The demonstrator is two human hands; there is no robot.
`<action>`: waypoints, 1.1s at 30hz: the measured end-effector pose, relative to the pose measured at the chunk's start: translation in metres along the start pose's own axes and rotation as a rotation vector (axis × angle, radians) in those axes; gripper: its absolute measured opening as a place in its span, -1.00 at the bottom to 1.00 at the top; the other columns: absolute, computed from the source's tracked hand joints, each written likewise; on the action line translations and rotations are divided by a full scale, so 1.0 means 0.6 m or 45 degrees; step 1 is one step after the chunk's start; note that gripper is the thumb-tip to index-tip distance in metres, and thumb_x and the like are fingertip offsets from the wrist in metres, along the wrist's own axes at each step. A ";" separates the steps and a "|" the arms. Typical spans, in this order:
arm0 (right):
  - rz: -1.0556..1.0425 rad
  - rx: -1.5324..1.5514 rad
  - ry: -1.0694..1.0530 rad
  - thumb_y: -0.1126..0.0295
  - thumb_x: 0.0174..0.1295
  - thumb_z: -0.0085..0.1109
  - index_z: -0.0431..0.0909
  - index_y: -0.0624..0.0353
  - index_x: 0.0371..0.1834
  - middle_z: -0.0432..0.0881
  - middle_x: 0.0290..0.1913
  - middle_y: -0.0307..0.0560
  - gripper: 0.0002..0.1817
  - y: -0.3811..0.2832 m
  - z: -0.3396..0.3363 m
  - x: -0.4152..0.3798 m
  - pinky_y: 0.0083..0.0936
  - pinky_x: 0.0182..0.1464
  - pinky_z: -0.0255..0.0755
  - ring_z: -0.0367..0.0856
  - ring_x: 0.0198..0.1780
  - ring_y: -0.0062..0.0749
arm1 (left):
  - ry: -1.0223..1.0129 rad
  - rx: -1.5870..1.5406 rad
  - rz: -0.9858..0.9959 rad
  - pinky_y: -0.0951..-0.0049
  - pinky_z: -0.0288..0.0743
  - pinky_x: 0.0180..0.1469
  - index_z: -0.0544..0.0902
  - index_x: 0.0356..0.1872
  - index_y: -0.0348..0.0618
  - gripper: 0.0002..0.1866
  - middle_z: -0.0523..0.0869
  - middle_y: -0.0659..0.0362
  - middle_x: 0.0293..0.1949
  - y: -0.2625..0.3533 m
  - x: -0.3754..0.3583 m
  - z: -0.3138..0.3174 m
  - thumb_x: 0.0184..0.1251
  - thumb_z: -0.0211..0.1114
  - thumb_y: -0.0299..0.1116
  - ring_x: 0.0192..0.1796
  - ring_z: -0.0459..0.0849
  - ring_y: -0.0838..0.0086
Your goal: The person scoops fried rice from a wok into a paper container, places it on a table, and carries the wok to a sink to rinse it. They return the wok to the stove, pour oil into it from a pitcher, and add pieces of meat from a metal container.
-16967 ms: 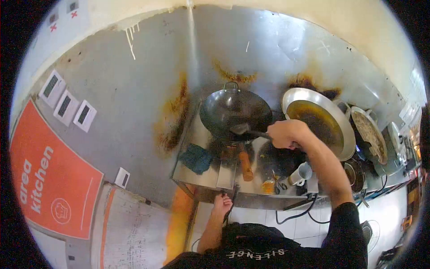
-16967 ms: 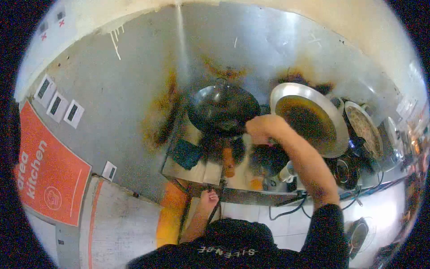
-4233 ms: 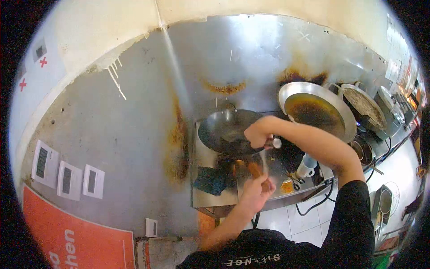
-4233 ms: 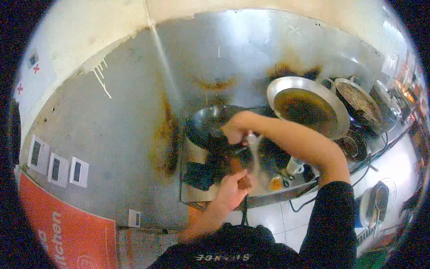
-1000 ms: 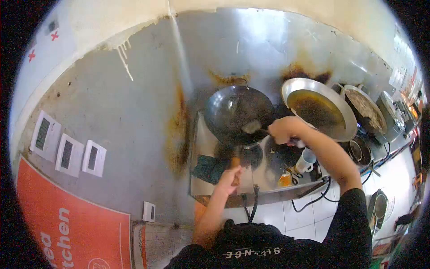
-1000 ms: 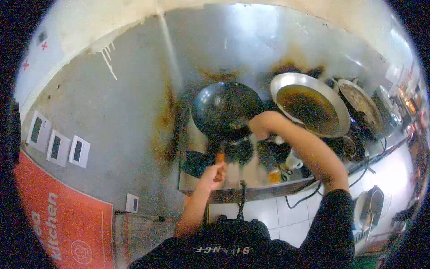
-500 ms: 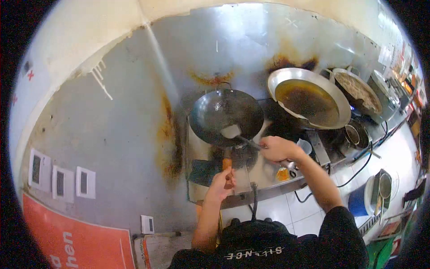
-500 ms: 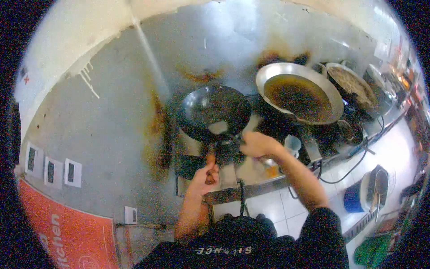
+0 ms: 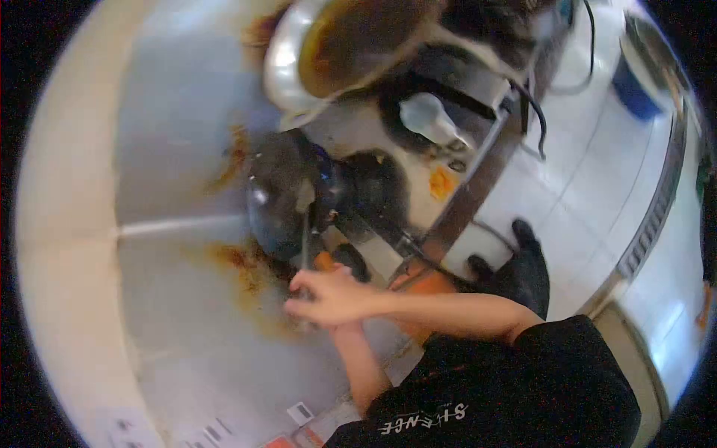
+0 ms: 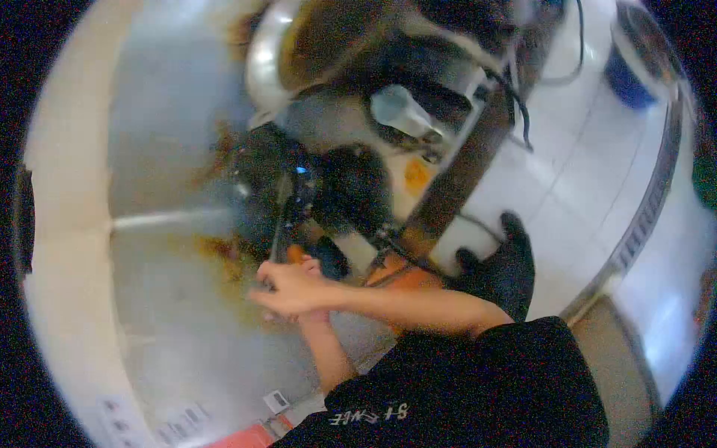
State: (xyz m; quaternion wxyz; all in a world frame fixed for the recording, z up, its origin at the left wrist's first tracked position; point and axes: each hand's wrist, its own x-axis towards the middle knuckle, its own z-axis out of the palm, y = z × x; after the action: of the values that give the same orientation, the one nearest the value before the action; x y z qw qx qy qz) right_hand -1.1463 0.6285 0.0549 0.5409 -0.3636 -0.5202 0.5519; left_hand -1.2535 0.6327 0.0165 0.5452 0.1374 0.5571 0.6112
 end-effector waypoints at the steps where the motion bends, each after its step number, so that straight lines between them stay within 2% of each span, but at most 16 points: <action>1: -0.022 -0.076 0.041 -0.20 0.09 0.12 0.50 0.20 -0.09 0.60 -0.46 0.05 -0.36 -0.008 -0.008 -0.011 -0.18 -0.23 0.44 0.61 -0.23 -0.05 | 0.008 0.094 0.035 0.38 0.65 -0.28 0.51 0.00 -0.19 -0.67 0.60 0.13 -0.26 -0.007 -0.001 0.005 0.40 0.13 -0.17 -0.23 0.66 0.22; 4: 0.106 0.322 -0.330 -0.21 0.05 0.17 0.45 0.26 -0.08 0.60 -0.41 0.16 -0.31 -0.025 -0.071 -0.029 -0.15 -0.13 0.41 0.60 -0.17 0.06 | 0.060 0.287 0.106 0.39 0.64 -0.30 0.51 -0.01 -0.18 -0.68 0.60 0.13 -0.27 -0.020 -0.009 0.020 0.40 0.13 -0.17 -0.25 0.66 0.24; 7: -0.072 0.330 -0.181 -0.20 0.01 0.22 0.41 0.32 -0.09 0.57 -0.37 0.24 -0.27 -0.006 -0.082 -0.042 -0.14 -0.11 0.40 0.58 -0.18 0.15 | 0.089 0.386 0.120 0.41 0.63 -0.32 0.52 -0.03 -0.18 -0.69 0.61 0.14 -0.29 -0.036 -0.015 0.028 0.39 0.14 -0.18 -0.27 0.66 0.26; 10: -0.140 0.424 -0.338 -0.18 -0.01 0.26 0.40 0.35 -0.12 0.56 -0.31 0.27 -0.27 0.019 -0.085 -0.029 -0.10 -0.09 0.41 0.57 -0.19 0.21 | 0.103 0.422 0.124 0.42 0.62 -0.35 0.52 -0.05 -0.17 -0.70 0.61 0.15 -0.30 -0.040 -0.013 0.040 0.39 0.15 -0.18 -0.29 0.66 0.28; 13: -0.244 0.293 -0.473 -0.18 -0.01 0.27 0.39 0.37 -0.08 0.58 -0.32 0.26 -0.24 0.022 -0.102 -0.018 -0.09 -0.10 0.41 0.58 -0.26 0.22 | 0.098 0.370 0.109 0.43 0.62 -0.37 0.53 -0.07 -0.17 -0.72 0.61 0.15 -0.31 -0.040 -0.014 0.051 0.38 0.15 -0.18 -0.30 0.66 0.30; 16: -0.141 0.239 -0.360 -0.19 0.00 0.24 0.45 0.33 -0.10 0.61 -0.33 0.30 -0.28 0.016 -0.086 -0.012 -0.09 -0.10 0.42 0.61 -0.24 0.20 | 0.068 0.277 0.081 0.45 0.61 -0.39 0.53 -0.08 -0.16 -0.73 0.61 0.16 -0.32 -0.040 -0.011 0.056 0.38 0.16 -0.19 -0.32 0.66 0.32; 19: 0.134 -0.186 -0.401 -0.11 0.05 0.22 0.54 0.27 -0.19 0.64 -0.32 0.29 -0.42 -0.031 -0.103 0.016 -0.09 -0.13 0.46 0.64 -0.22 0.16 | 0.002 0.152 0.026 0.46 0.60 -0.42 0.53 -0.10 -0.16 -0.74 0.61 0.17 -0.33 -0.040 -0.001 0.069 0.37 0.17 -0.19 -0.34 0.66 0.34; 21: 0.164 -0.280 -0.334 0.03 0.10 0.15 0.59 0.23 -0.27 0.65 -0.29 0.27 -0.57 -0.019 -0.090 0.040 -0.07 -0.12 0.49 0.64 -0.18 0.13 | -0.055 0.058 -0.021 0.47 0.60 -0.43 0.54 -0.11 -0.16 -0.74 0.61 0.17 -0.34 -0.038 0.006 0.076 0.37 0.17 -0.19 -0.35 0.65 0.35; 23: -0.026 -0.370 -0.590 0.13 0.10 0.09 0.59 0.24 -0.26 0.66 -0.25 0.22 -0.63 -0.032 -0.125 0.063 -0.09 -0.09 0.51 0.64 -0.16 0.14 | -0.118 -0.036 -0.055 0.48 0.59 -0.45 0.54 -0.12 -0.15 -0.75 0.61 0.18 -0.35 -0.036 0.005 0.081 0.37 0.18 -0.20 -0.36 0.65 0.36; 25: 0.070 -0.661 -0.692 0.10 0.06 0.11 0.55 0.19 -0.10 0.68 -0.17 0.17 -0.56 -0.050 -0.135 0.085 -0.25 -0.07 0.53 0.67 -0.10 -0.03 | -0.205 -0.154 -0.116 0.49 0.59 -0.46 0.54 -0.14 -0.15 -0.76 0.61 0.18 -0.36 -0.038 0.011 0.085 0.36 0.18 -0.20 -0.37 0.65 0.37; 26: 0.147 -0.782 -0.751 0.11 0.04 0.13 0.53 0.22 -0.08 0.68 -0.18 0.18 -0.53 -0.074 -0.140 0.094 -0.25 -0.09 0.54 0.69 -0.15 -0.02 | -0.253 -0.218 -0.150 0.49 0.58 -0.47 0.54 -0.14 -0.15 -0.76 0.61 0.18 -0.36 -0.039 0.015 0.084 0.36 0.19 -0.20 -0.38 0.65 0.38; 29: 0.477 -1.196 -0.926 0.16 0.00 0.16 0.48 0.30 -0.02 0.68 -0.23 0.24 -0.48 -0.174 -0.147 0.111 -0.26 -0.13 0.57 0.72 -0.33 -0.03 | -0.470 -0.361 -0.396 0.62 0.42 -0.62 0.50 -0.41 -0.08 -0.83 0.52 0.30 -0.56 -0.063 0.075 0.053 0.34 0.22 -0.28 -0.57 0.52 0.60; 30: 0.347 -1.444 -0.964 0.19 0.01 0.14 0.49 0.33 -0.07 0.68 -0.25 0.26 -0.52 -0.190 -0.141 0.121 -0.23 -0.14 0.58 0.72 -0.37 -0.03 | -0.463 -0.569 -0.445 0.72 0.27 -0.65 0.38 -0.59 0.01 -0.72 0.37 0.40 -0.69 -0.024 0.017 0.092 0.34 0.21 -0.34 -0.68 0.34 0.74; 31: 0.204 -1.682 -1.002 0.22 0.02 0.13 0.51 0.36 -0.13 0.67 -0.28 0.28 -0.56 -0.205 -0.128 0.132 -0.20 -0.15 0.58 0.71 -0.41 -0.04 | -0.559 -0.688 -0.530 0.72 0.28 -0.65 0.38 -0.58 0.01 -0.74 0.35 0.40 -0.69 -0.020 0.021 0.090 0.33 0.19 -0.37 -0.68 0.33 0.73; 33: 0.502 -1.827 -0.947 0.27 0.04 0.18 0.64 0.40 -0.28 0.65 -0.22 0.37 -0.65 -0.258 -0.077 0.147 -0.17 -0.12 0.60 0.70 -0.17 0.02 | -0.752 -0.912 -0.704 0.72 0.30 -0.67 0.39 -0.56 0.01 -0.77 0.31 0.40 -0.69 -0.013 0.033 0.076 0.31 0.15 -0.44 -0.68 0.31 0.72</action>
State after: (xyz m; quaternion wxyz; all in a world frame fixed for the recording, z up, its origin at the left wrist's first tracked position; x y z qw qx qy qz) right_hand -1.0814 0.7032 0.2100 -0.1360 -0.4985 -0.8173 0.2551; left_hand -1.2214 0.6715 0.0168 0.8318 -0.0430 0.1522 0.5321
